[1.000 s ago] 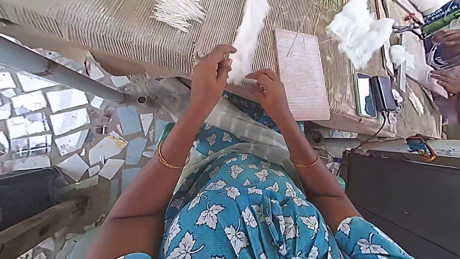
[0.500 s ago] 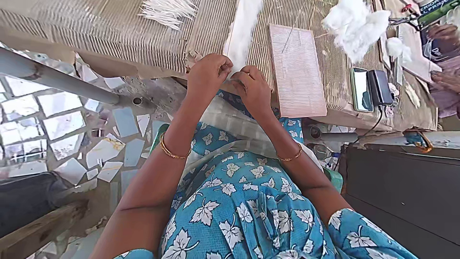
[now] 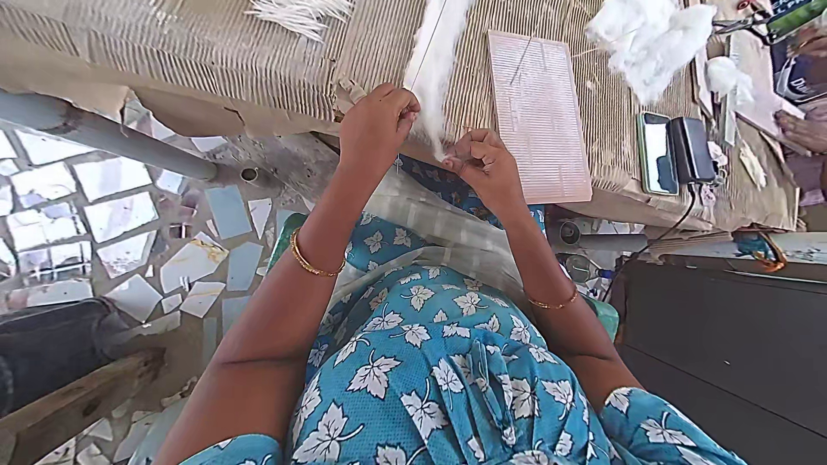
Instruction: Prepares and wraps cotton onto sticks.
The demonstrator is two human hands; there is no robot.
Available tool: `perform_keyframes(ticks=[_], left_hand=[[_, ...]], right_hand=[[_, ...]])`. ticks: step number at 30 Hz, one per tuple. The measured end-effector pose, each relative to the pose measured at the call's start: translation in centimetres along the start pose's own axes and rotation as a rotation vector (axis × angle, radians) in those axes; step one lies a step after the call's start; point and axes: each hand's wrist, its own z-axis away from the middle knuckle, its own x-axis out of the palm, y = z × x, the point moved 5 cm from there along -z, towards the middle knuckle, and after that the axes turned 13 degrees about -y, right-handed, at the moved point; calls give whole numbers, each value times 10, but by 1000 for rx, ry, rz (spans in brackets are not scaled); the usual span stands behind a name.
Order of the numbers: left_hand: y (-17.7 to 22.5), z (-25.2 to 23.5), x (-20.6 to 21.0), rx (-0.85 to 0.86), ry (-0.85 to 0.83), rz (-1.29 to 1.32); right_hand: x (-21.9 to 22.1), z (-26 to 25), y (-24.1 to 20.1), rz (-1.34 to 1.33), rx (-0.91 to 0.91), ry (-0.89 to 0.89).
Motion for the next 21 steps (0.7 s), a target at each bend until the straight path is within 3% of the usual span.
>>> perform_keyframes(ticks=[6,11,14,17,21], left_hand=[[-3,0,1,15,21,31],[-5,9,-10,135,250,154],[27,18,-23,272,366,159],[76,23,-20,318,215,297],[111,-13,19,309,-14,403]], right_hand=[[-38,19,-3,-388,0,72],[-79,33,4,-696,75,212],[-101,36,18,-702,134,220],[-111,39,30,-701,189,174],[-118,35,35,-656,212,115]])
